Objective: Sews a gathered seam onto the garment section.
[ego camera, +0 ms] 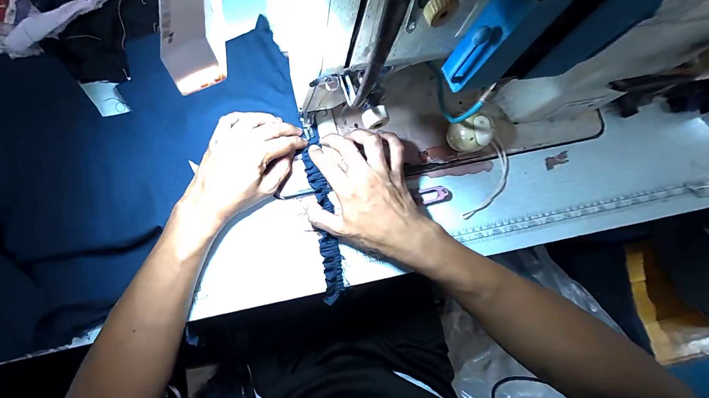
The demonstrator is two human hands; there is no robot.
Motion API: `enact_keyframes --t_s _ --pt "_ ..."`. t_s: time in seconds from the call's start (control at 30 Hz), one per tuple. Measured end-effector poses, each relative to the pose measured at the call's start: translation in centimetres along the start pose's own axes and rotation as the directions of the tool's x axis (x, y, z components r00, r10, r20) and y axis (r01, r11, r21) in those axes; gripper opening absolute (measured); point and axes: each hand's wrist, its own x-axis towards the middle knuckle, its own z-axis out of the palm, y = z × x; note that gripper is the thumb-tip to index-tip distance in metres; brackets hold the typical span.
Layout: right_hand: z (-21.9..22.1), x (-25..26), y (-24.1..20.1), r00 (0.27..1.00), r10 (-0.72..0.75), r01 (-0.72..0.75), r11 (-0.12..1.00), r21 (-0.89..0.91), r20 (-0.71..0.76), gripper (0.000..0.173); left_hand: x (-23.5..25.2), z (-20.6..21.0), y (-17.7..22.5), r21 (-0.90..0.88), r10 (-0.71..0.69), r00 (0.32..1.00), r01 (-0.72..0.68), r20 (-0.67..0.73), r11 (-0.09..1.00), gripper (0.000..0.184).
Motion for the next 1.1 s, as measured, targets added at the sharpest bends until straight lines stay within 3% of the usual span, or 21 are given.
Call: enact_keyframes --t_s 0.2,0.37,0.53,0.67,0.8,0.93,1.1 --pt "-0.5 -0.1 0.0 0.999 0.028 -0.029 0.999 0.031 0.021 0.072 0.2 0.0 -0.6 -0.01 -0.029 1.0 0.029 -0.01 1.0 0.037" --pt "-0.4 -2.3 -0.7 0.995 0.029 -0.018 0.994 0.109 -0.097 0.07 0.5 -0.2 -1.3 -0.017 -0.024 1.0 0.024 -0.01 1.0 0.037" --pt "0.7 -4.0 -0.9 0.992 -0.008 0.021 0.995 0.1 -0.129 0.066 2.9 -1.9 -1.6 -0.131 -0.184 0.982 0.187 0.035 0.974 0.035" --pt "0.9 -3.7 -1.1 0.992 -0.014 0.024 0.997 0.08 -0.122 0.065 5.3 -1.8 -3.5 -0.016 -0.267 0.962 0.269 0.063 0.963 0.034" --pt "1.1 -3.6 -1.0 0.991 -0.009 0.018 0.998 0.062 -0.136 0.065 7.5 -1.5 -5.5 -0.018 -0.384 0.921 0.386 0.06 0.922 0.055" --pt "1.2 -3.5 -0.9 0.99 -0.028 0.034 0.998 0.046 -0.136 0.064 8.9 -5.3 -4.4 0.084 -0.393 0.879 0.385 0.269 0.919 0.038" --pt "1.2 -3.4 -0.8 0.99 -0.04 0.046 0.998 0.041 -0.134 0.063 11.3 -4.7 -7.2 0.222 -0.27 0.945 0.227 0.186 0.948 0.044"
